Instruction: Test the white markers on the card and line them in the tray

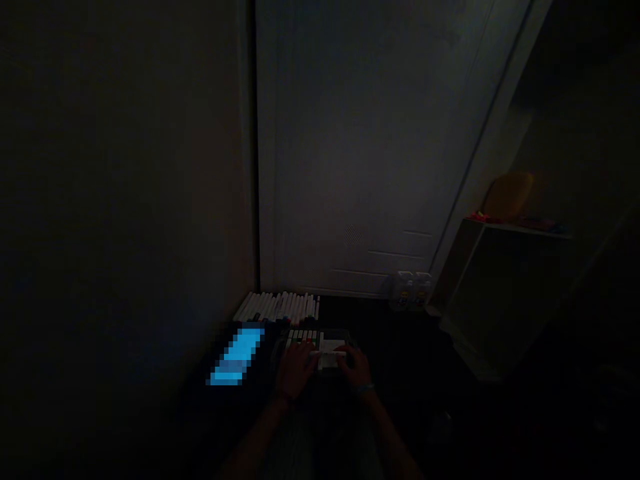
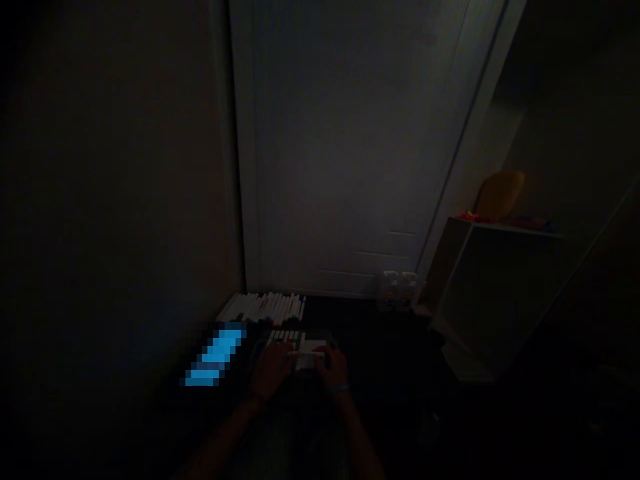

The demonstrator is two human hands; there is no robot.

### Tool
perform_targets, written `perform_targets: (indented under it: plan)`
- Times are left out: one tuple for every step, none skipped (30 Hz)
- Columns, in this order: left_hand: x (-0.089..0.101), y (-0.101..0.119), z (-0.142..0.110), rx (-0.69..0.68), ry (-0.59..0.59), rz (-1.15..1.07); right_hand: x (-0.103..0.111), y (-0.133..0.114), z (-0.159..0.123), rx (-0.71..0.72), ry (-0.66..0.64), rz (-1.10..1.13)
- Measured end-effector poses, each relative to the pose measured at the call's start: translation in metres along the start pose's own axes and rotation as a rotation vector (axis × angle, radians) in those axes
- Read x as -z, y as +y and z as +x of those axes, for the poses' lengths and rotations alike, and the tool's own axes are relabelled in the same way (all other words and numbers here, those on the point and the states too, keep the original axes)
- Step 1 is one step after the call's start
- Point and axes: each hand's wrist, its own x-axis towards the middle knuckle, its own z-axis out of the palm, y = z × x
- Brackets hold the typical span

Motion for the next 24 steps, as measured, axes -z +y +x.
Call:
perform_targets:
  plan:
    - [0.0008, 0.0004, 0.0001, 0.002, -0.007, 0.002, 0.0004, -0.0005, 0.0, 0.005, -0.002, 0.006]
    - [0.0016, 0.0008, 0.0004, 0.004, -0.013, 0.004, 0.0007, -0.0009, 0.0001, 0.011, -0.006, 0.012]
    - [0.0023, 0.0012, 0.0006, 0.005, -0.018, 0.006, 0.001, -0.001, 0.0001, 0.016, -0.007, 0.017]
    - [0.0029, 0.0015, 0.0008, 0.006, -0.021, 0.006, 0.0012, -0.001, 0.0002, 0.019, -0.008, 0.02]
    - [0.0033, 0.0017, 0.001, 0.006, -0.025, 0.004, 0.0013, -0.0009, 0.0002, 0.021, -0.007, 0.022]
    - [0.0036, 0.0018, 0.0012, 0.005, -0.027, 0.002, 0.0014, -0.0007, 0.0003, 0.022, -0.004, 0.022]
    - [0.0037, 0.0019, 0.0012, 0.003, -0.028, -0.002, 0.0013, -0.0007, 0.0002, 0.023, -0.004, 0.022]
    - [0.0036, 0.0019, 0.0012, 0.003, -0.024, -0.005, 0.0013, -0.0007, 0.0001, 0.021, -0.001, 0.022]
    - [0.0035, 0.0018, 0.0011, 0.003, -0.021, -0.008, 0.0012, -0.0009, 0.0, 0.02, -0.001, 0.022]
    - [0.0033, 0.0017, 0.001, 0.001, -0.015, -0.011, 0.0011, -0.0012, -0.0002, 0.018, 0.0, 0.021]
    - [0.003, 0.0015, 0.0008, -0.001, -0.009, -0.013, 0.0011, -0.0014, -0.0004, 0.019, 0.003, 0.02]
    - [0.0027, 0.0013, 0.0008, -0.003, -0.003, -0.014, 0.001, -0.0016, -0.0006, 0.02, 0.007, 0.02]
    - [0.0023, 0.001, 0.0007, -0.005, 0.001, -0.013, 0.0008, -0.0015, -0.0007, 0.022, 0.009, 0.019]
    - [0.002, 0.0007, 0.0006, -0.006, 0.003, -0.012, 0.0006, -0.0011, -0.0007, 0.025, 0.009, 0.017]
    - [0.0017, 0.0005, 0.0006, -0.006, 0.005, -0.01, 0.0002, -0.0004, -0.0006, 0.028, 0.006, 0.015]
    - [0.0014, 0.0003, 0.0006, -0.002, 0.008, -0.009, -0.0004, 0.0005, -0.0004, 0.027, 0.006, 0.011]
    - [0.0012, 0.0001, 0.0005, 0.001, 0.008, -0.008, -0.001, 0.0016, -0.0001, 0.027, 0.004, 0.008]
    - [0.0013, 0.0001, 0.0003, 0.004, 0.006, -0.008, -0.0016, 0.0025, 0.0001, 0.024, 0.001, 0.005]
    - [0.0015, 0.0002, 0.0002, 0.006, 0.002, -0.01, -0.0022, 0.0032, 0.0003, 0.02, -0.002, 0.004]
    - [0.0018, 0.0004, 0.0001, 0.007, -0.001, -0.013, -0.0025, 0.0036, 0.0003, 0.015, 0.002, 0.006]
    - [0.0024, 0.0007, 0.0001, 0.008, -0.004, -0.015, -0.0025, 0.0034, 0.0001, 0.013, 0.007, 0.01]
    - [0.003, 0.0011, 0.0001, 0.01, -0.004, -0.017, -0.0022, 0.0028, -0.0002, 0.014, 0.011, 0.016]
    - [0.0036, 0.0015, 0.0003, 0.01, -0.003, -0.018, -0.0016, 0.0018, -0.0005, 0.018, 0.014, 0.023]
    - [0.0042, 0.0019, 0.0006, 0.011, 0.0, -0.018, -0.0006, 0.0005, -0.0009, 0.024, 0.018, 0.028]
